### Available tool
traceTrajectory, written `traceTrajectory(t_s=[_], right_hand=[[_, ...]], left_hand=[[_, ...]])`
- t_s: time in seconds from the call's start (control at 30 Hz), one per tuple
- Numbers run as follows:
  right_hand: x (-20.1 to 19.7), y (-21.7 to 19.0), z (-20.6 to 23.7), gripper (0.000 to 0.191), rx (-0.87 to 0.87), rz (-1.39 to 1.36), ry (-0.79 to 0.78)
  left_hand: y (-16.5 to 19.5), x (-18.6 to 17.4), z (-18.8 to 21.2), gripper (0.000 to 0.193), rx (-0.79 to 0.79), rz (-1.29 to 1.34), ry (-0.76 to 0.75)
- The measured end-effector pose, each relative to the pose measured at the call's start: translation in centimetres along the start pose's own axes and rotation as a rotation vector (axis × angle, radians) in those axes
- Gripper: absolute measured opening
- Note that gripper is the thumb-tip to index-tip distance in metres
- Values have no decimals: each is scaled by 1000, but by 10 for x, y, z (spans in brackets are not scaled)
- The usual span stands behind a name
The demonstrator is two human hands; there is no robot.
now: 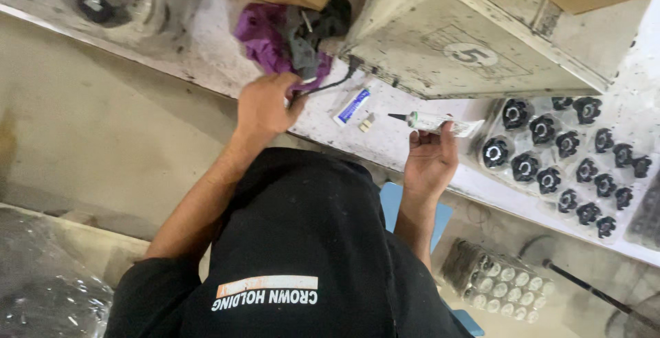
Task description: The person holds a black rotor-like component in one hand and squeezes adhesive from a tube onto its hub, rotating the part to apply the adhesive around it, then places the finished part into a tray with similar parts and picks up the next one. They occasionally wipe the tube nozzle with a cloth and continue applying adhesive to more parts.
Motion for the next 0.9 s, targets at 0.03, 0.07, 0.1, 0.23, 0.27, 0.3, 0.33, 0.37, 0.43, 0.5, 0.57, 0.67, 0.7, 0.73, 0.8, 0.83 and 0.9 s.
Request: traceTrajectory(t_s=[0.03, 0.07, 0.1, 0.23, 0.27, 0.3, 0.33, 0.37, 0.43, 0.5, 0.57, 0.67, 0.7, 0.73, 0.8, 0.83, 0.9], right_hand=[[-10, -8, -6, 16, 28, 6, -3], [-20, -17, -13, 15, 49, 20, -11], [-29, -23, -19, 14, 75, 30, -19], [-60, -47, -39, 8, 130, 92, -89], [-66, -50, -46, 8, 143, 95, -82], [-71, -54, -51, 8, 156, 106, -70], [-77, -61, -54, 8, 171, 122, -59], [-79, -66, -57, 8, 172, 115, -58], [-81, -72, -57, 8, 173, 84, -50], [-79, -78, -52, 6, 141, 85, -101], [-85, -81, -38, 5, 114, 76, -108], [-91, -86, -32, 8, 73, 67, -80], [-97, -89, -26, 8, 76, 83, -44], [-106, -91, -16, 9, 86, 100, 4], [-118, -101, -13, 7, 79, 83, 54], [-123, -107, -13, 7, 79, 75, 75], [-126, -120, -16, 8, 40, 73, 65]], left_hand=[[-5, 14, -5, 26, -28, -51, 11], [-7, 27, -10, 29, -49, -115, 32], [-11, 37, -15, 31, -71, -183, 53], [-15, 68, -25, 36, -148, -303, 102], [-11, 72, -30, 38, -130, -324, 132], [-10, 76, -32, 37, -166, -298, 153], [-9, 80, -34, 37, -206, -272, 175], [-9, 80, -37, 36, -242, -256, 209], [-20, 84, -40, 45, -434, -177, 218], [-22, 88, -42, 41, -492, -139, 227], [-19, 91, -42, 24, -429, -134, 242], [-18, 86, -48, 19, -395, -132, 267], [-17, 86, -43, 19, -372, -91, 293], [-12, 87, -38, 20, -336, -87, 274], [10, 89, -31, 25, -225, -55, 294], [29, 90, -22, 29, -158, -30, 329], [80, 96, -6, 31, 48, -177, 382]])
Point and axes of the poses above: each hand's wrist, its own z-axis away from the middle knuckle, its own x-axis out of the palm, y = z × x, the point moved 8 cm from there along -z, towards the middle knuckle, and after that the axes turned 5 degrees about -z, right-handed, at the moved point
